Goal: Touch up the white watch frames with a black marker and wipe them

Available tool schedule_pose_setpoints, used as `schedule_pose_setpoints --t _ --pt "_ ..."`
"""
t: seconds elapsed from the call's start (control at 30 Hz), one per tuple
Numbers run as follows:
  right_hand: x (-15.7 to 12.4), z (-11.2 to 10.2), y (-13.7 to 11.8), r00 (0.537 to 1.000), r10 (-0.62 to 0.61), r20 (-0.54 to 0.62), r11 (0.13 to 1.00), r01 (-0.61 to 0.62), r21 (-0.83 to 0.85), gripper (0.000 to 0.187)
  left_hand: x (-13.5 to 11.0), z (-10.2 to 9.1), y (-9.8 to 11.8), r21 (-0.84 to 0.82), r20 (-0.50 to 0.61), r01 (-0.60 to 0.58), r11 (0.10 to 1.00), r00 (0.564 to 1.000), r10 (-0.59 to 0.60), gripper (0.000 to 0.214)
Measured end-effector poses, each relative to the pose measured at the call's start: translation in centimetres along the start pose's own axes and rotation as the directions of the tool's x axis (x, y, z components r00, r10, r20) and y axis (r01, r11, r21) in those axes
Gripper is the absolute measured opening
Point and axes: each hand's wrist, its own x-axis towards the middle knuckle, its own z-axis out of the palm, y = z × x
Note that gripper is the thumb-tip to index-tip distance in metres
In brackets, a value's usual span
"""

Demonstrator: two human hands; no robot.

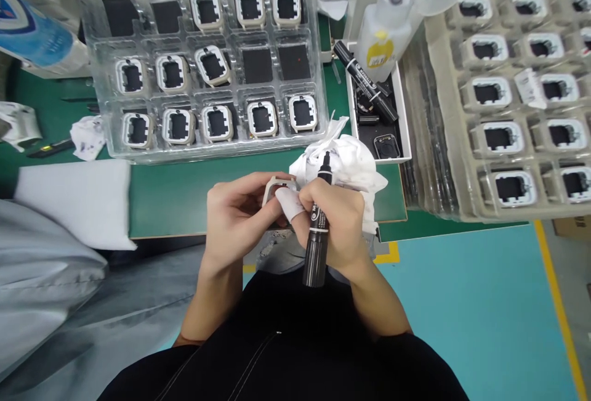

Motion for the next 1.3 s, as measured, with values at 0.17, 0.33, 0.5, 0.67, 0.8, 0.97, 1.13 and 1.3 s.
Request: schedule_pose_setpoints --t 0.17,0.33,0.5,0.67,0.8,0.97,1.13,1.3 --pt "-0.1 0.1 0.2 0.999 0.032 -0.038 0.999 -0.033 -0.034 0.041 0.0 -0.1 -0.1 0.060 0.034 -0.054 0.997 0.998 0.052 0.018" --pt "-0.1 0.1 0.2 1.000 -0.004 -0.007 1.000 0.004 0.005 0.038 -0.2 -0.2 -0.1 0.094 0.052 -0.094 0.991 0.995 0.089 0.020" --pt "-0.1 0.2 0.2 1.000 -0.001 -0.006 1.000 0.001 0.003 0.038 -0.3 -0.3 -0.3 0.108 0.031 -0.075 0.991 0.997 0.072 0.020" --pt "-0.2 0.2 0.4 0.999 -0.035 -0.028 0.999 0.035 0.000 0.037 -0.2 -0.2 -0.2 0.016 0.017 -0.070 0.997 0.997 0.069 0.019" --pt "-0.6 0.0 0.5 0.996 -0.086 -0.019 0.996 0.086 0.019 0.037 0.0 0.0 0.0 -0.008 -0.027 -0.052 0.999 0.998 0.052 0.021" --pt "-0.9 -0.5 0.6 0.979 -0.170 0.113 0.984 0.162 0.078 0.035 0.1 0.1 -0.1 -0.009 -0.087 -0.039 0.999 0.996 0.038 0.024" --pt "-0.7 -0.7 0.7 0.959 -0.214 0.186 0.972 0.191 0.135 0.031 0.0 0.2 -0.1 -0.047 -0.098 -0.021 0.999 0.995 0.017 0.026" --pt "-0.7 -0.9 0.8 0.951 -0.234 0.202 0.957 0.188 0.222 0.024 0.0 0.2 -0.1 -0.042 -0.101 -0.005 0.999 0.995 0.000 0.025"
